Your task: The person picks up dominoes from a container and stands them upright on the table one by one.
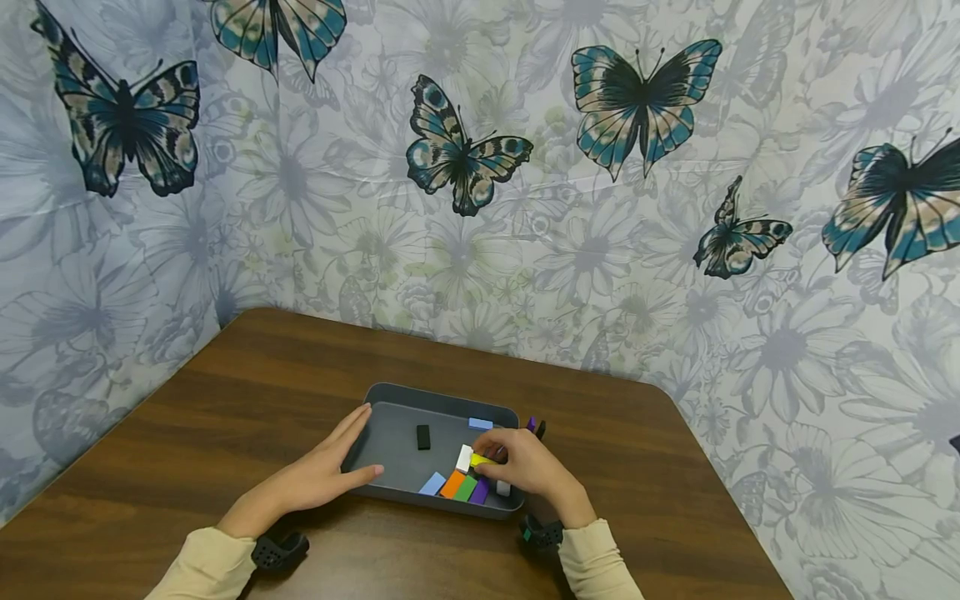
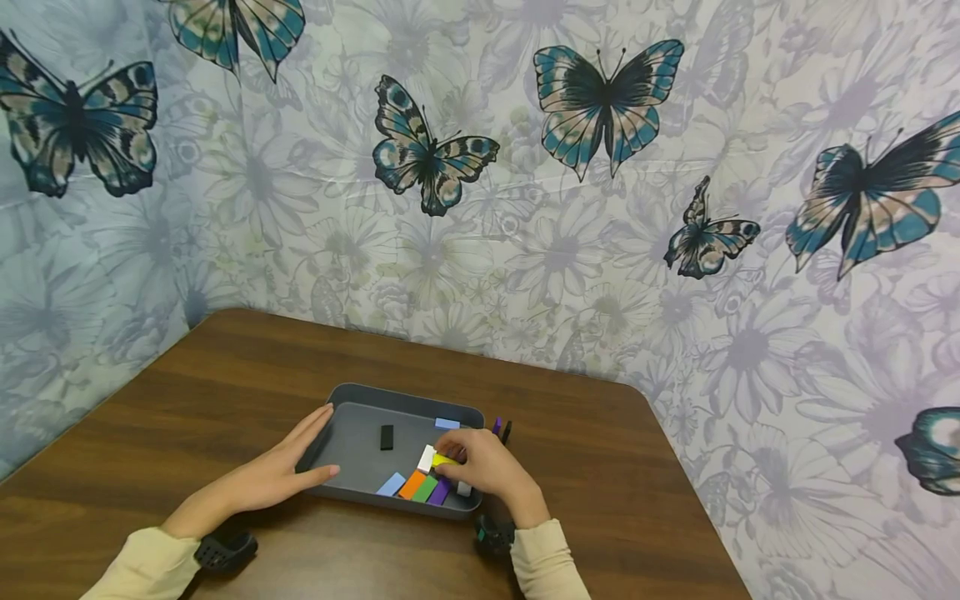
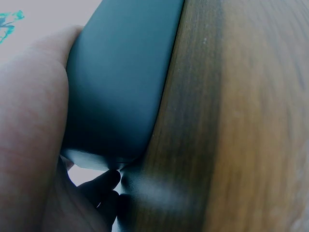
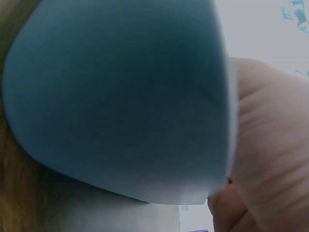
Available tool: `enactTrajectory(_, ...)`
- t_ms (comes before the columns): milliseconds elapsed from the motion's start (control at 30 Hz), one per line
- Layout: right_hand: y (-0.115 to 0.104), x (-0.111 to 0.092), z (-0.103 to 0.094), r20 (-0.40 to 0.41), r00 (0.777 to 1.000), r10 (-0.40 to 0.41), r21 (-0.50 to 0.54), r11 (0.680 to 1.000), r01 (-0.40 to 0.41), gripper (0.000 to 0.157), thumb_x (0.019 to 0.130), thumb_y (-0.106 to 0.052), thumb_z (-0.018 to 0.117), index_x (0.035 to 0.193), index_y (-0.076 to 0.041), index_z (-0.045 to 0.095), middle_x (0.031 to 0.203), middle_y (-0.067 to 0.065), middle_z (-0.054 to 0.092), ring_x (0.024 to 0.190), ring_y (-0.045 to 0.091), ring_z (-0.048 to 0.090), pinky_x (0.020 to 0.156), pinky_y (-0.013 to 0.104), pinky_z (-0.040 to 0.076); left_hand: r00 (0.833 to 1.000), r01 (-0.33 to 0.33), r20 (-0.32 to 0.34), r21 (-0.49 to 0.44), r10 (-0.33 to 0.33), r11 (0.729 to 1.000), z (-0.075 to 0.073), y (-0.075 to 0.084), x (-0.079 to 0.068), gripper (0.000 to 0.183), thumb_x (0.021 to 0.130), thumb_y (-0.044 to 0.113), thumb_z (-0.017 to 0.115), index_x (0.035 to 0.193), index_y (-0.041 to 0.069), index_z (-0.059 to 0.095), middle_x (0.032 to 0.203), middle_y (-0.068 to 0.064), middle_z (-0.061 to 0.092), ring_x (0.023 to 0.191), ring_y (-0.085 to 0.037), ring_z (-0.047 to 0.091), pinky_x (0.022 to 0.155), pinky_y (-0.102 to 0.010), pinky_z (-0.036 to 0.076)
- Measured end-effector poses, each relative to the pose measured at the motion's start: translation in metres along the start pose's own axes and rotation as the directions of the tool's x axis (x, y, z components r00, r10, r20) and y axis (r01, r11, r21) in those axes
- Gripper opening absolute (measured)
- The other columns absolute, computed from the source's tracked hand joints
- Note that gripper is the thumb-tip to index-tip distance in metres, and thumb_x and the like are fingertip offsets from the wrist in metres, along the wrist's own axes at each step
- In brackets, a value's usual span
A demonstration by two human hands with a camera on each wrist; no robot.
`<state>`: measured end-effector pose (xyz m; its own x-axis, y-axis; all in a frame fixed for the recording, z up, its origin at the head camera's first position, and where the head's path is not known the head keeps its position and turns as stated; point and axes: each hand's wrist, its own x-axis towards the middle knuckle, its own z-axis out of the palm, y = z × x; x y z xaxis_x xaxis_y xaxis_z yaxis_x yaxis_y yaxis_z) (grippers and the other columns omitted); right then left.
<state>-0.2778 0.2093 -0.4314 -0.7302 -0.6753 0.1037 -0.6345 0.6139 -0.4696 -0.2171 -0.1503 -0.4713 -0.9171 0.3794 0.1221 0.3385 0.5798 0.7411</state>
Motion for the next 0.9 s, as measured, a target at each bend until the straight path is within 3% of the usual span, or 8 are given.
enactTrajectory(900,0.0006,-0.0025,-0.0093,-0.057,0.997,-0.056,0.054,0.997,0.059,0.022,0.095,-0.019,0.077,0.116,-0.013,0.073,0.106,-0.006,0.07,0.093,0.006,0.067,0.086,0.03,0.058,1.0,0.0,0.002,-0.004,0.0,1.0,0.0022,-0.002,0.0025,0.099,0.101,0.051,0.063,0.166,0.005,0.005,0.173,-0.017,-0.001,0.156,-0.046,0.011,0.115,-0.071,0.026)
